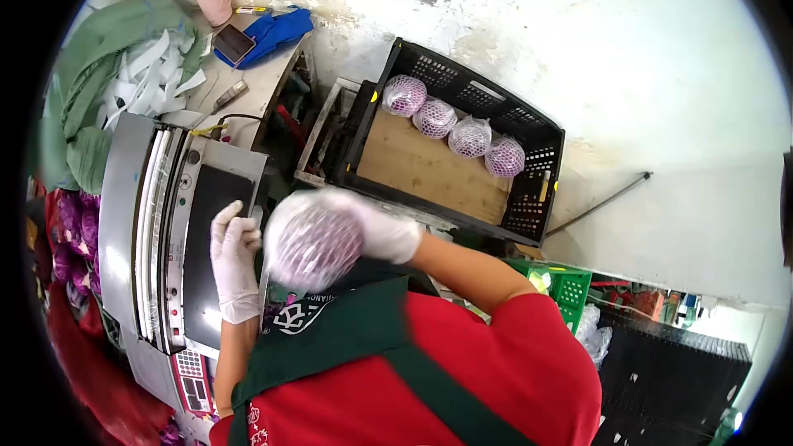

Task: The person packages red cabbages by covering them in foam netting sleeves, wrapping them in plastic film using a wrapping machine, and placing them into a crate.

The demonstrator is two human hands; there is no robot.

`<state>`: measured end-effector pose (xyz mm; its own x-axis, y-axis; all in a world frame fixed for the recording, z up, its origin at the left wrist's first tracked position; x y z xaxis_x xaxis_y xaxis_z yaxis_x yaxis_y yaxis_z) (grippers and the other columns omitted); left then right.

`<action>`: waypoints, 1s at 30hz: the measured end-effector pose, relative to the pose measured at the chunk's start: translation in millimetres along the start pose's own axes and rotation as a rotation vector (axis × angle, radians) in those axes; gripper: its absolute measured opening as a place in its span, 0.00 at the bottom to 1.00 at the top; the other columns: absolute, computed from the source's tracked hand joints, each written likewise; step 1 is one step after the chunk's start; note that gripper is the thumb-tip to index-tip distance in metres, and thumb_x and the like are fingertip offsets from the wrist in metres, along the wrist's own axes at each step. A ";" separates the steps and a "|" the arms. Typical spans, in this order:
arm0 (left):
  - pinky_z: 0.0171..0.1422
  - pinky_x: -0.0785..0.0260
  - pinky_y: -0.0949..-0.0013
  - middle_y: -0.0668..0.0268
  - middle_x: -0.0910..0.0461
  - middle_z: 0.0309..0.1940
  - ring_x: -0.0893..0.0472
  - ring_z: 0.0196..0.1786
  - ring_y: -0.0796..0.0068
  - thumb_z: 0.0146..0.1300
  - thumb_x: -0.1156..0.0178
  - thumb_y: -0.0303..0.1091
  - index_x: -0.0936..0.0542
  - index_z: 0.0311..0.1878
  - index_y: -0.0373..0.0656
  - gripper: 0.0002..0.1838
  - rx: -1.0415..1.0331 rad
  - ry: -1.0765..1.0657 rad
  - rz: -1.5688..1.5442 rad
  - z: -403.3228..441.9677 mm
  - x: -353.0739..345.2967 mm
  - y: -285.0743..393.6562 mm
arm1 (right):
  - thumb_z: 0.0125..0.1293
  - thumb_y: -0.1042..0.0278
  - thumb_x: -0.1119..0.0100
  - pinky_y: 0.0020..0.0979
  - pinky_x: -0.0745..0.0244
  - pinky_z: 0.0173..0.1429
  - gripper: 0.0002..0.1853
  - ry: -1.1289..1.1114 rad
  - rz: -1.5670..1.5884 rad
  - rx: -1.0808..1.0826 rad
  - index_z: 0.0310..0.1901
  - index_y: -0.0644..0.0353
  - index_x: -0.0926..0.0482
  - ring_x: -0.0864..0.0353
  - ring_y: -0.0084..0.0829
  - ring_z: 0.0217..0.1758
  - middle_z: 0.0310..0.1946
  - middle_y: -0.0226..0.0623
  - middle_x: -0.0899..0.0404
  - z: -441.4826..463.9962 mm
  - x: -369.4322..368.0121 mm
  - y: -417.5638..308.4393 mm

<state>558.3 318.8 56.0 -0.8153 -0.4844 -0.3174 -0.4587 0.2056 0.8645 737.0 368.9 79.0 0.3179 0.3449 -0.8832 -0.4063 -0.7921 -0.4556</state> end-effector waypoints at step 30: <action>0.32 0.40 0.80 0.74 0.27 0.28 0.30 0.28 0.85 0.70 0.45 0.40 0.22 0.47 0.42 0.11 -0.178 0.667 -0.098 -86.2 234.1 12.2 | 0.61 0.85 0.59 0.19 0.34 0.31 0.17 0.361 -1.379 0.606 0.37 0.60 0.17 0.28 0.14 0.27 0.32 0.29 0.19 122.3 -36.7 -157.2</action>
<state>392.3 134.6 25.8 -0.3557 -0.9242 -0.1389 -0.4075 0.0196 0.9130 684.4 542.4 169.4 0.8714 0.4045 0.2776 0.1199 0.3731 -0.9200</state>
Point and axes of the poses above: each hand's wrist, its own z-axis towards the middle knuckle, its own x-axis out of the back of the hand, y = z × x, the point moved 7 cm from there along z, towards the middle knuckle
